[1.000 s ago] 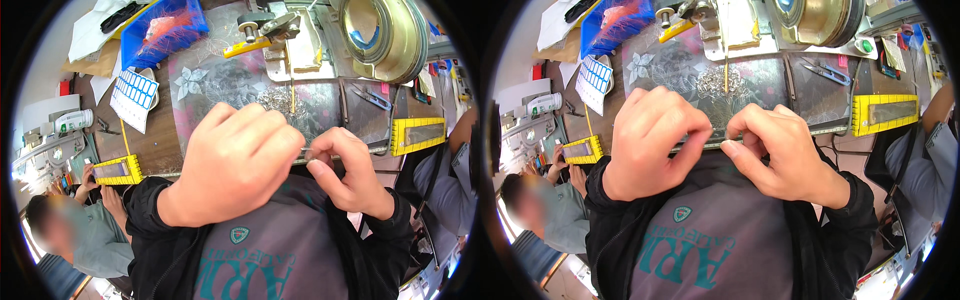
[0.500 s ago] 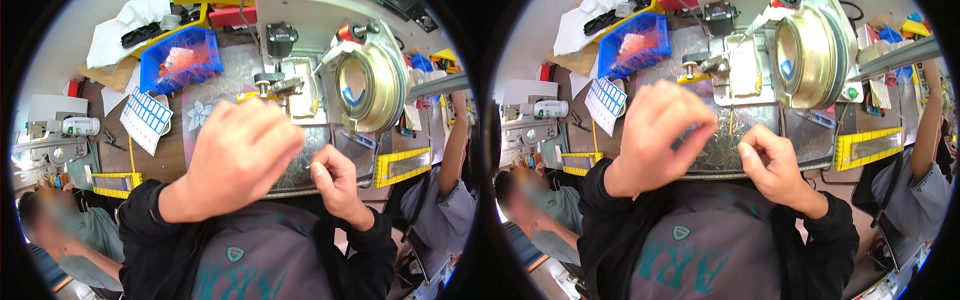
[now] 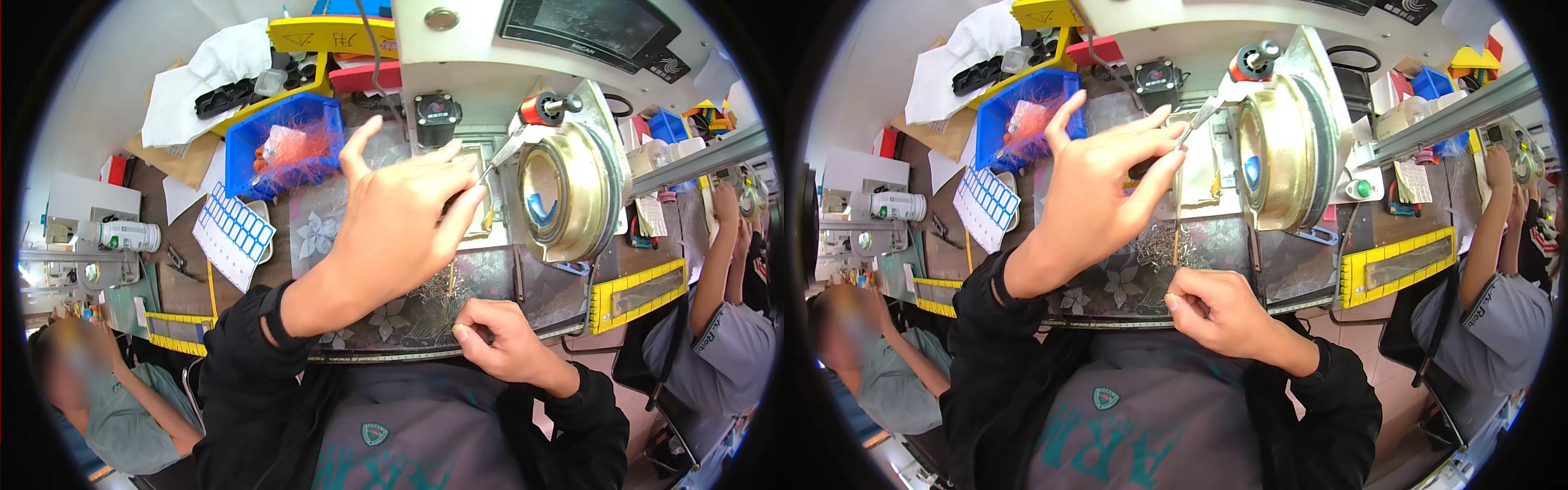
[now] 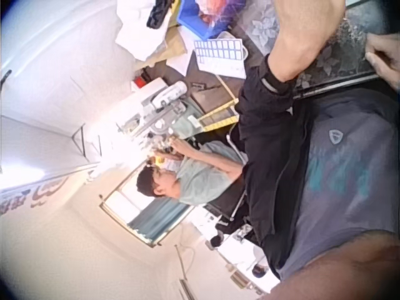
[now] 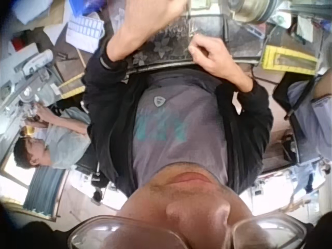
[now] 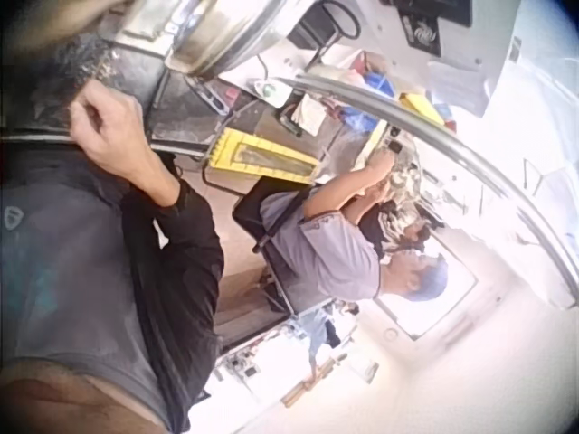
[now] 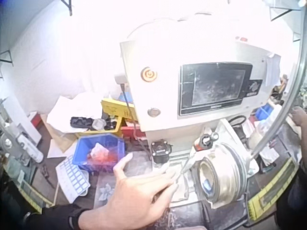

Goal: Assembling small metal components using various tools at a fabrication workbench.

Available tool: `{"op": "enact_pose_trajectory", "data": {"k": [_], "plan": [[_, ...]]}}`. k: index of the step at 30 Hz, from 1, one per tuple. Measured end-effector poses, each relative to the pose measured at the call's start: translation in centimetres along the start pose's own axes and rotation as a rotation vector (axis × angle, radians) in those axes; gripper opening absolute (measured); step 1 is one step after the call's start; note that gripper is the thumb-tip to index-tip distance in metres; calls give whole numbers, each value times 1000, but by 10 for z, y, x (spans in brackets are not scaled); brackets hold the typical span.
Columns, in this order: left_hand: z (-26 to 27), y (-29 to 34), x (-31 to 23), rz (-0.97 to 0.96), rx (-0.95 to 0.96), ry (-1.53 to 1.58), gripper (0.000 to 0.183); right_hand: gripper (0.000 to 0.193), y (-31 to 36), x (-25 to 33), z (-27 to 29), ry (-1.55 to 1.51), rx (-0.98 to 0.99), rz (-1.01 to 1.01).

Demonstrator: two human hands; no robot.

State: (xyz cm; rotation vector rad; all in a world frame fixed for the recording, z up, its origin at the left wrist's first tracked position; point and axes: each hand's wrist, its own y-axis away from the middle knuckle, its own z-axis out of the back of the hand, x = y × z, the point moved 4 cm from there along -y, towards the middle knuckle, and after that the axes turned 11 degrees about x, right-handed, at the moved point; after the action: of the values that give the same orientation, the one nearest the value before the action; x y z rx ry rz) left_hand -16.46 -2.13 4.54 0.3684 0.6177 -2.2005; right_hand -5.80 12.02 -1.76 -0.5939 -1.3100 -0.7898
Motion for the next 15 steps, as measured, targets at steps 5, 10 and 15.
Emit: {"op": "enact_pose_trajectory", "data": {"k": [5, 10, 15], "plan": [[15, 7, -3, -53, -97, 72, 18, 11, 0, -3, 2, -16, 23, -19], [14, 7, -5, -104, -94, 4, 6, 14, -2, 1, -1, 17, 20, -2], [8, 10, -2, -128, -73, 212, 6, 14, 0, 0, -6, 0, 17, -13]]}}
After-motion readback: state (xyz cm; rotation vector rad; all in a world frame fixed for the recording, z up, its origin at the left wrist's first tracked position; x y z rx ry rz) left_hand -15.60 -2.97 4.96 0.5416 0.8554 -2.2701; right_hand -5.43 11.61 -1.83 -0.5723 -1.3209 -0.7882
